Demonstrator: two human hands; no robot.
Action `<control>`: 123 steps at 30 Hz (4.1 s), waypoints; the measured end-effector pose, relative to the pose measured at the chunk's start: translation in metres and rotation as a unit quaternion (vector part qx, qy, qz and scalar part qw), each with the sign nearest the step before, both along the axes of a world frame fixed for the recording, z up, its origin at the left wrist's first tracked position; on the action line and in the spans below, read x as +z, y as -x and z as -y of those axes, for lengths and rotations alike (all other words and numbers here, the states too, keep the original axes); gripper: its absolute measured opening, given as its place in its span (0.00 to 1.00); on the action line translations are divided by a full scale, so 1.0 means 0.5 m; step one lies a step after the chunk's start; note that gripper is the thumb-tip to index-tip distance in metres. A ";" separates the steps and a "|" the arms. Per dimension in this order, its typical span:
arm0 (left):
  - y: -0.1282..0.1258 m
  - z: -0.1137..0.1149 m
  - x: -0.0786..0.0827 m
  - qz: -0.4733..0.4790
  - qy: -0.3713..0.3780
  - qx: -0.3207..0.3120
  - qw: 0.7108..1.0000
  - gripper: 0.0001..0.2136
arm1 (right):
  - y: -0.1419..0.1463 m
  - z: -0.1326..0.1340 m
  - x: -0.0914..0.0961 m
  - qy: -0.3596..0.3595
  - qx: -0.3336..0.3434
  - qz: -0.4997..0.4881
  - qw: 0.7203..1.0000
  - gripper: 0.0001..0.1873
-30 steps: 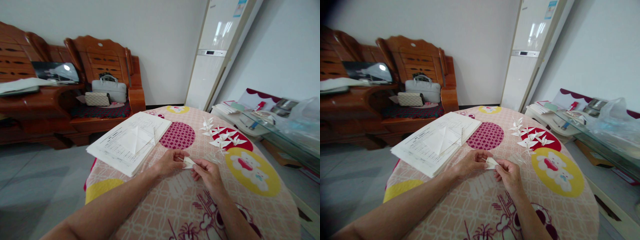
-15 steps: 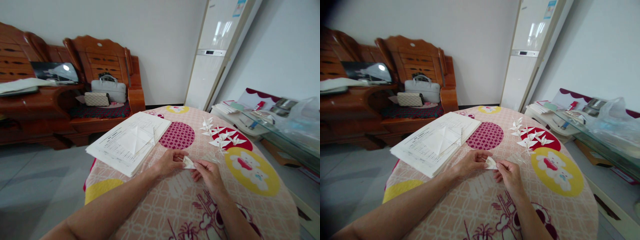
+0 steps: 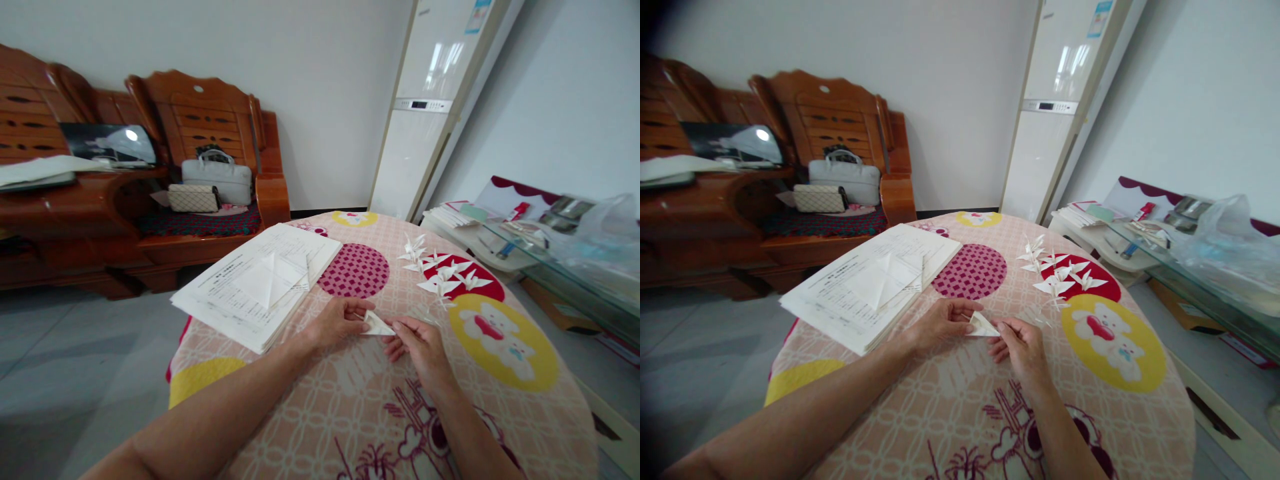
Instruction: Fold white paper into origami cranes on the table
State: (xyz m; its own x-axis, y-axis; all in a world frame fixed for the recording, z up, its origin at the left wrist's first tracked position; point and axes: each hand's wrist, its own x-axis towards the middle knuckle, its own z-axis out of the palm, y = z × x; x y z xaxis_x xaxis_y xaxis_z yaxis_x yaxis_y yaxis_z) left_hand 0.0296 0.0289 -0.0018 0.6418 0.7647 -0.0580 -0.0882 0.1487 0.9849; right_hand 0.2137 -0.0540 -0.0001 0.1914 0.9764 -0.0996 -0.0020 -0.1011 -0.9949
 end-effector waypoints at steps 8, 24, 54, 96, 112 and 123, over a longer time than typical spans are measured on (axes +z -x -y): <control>-0.004 0.009 -0.004 0.002 -0.018 0.001 1.000 0.26 | 0.000 -0.005 -0.013 -0.018 0.024 0.013 0.999 0.23; -0.017 0.040 0.001 -0.071 -0.195 0.025 0.978 0.21 | 0.020 -0.003 -0.003 0.003 0.014 -0.026 1.000 0.16; -0.013 0.023 -0.002 -0.067 -0.151 0.057 0.985 0.20 | 0.013 -0.002 0.003 -0.043 0.059 -0.070 0.995 0.19; -0.021 0.035 -0.009 -0.150 -0.215 0.086 0.961 0.19 | 0.026 0.006 0.006 0.081 0.056 -0.011 0.995 0.12; -0.021 0.037 -0.009 -0.234 -0.317 0.081 0.915 0.13 | 0.000 0.005 0.005 0.010 0.000 0.505 0.863 0.06; -0.018 0.028 -0.010 -0.262 -0.360 0.049 0.894 0.12 | 0.008 0.003 -0.009 -0.036 -0.007 0.507 0.861 0.10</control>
State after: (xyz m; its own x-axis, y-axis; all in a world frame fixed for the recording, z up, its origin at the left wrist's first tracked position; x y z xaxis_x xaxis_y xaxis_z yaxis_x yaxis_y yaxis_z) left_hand 0.0387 0.0149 -0.0068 0.5982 0.7764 0.1983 0.4360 -0.5230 0.7324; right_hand 0.2098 -0.0557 -0.0048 0.1557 0.9699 0.1874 0.8713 -0.0455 -0.4887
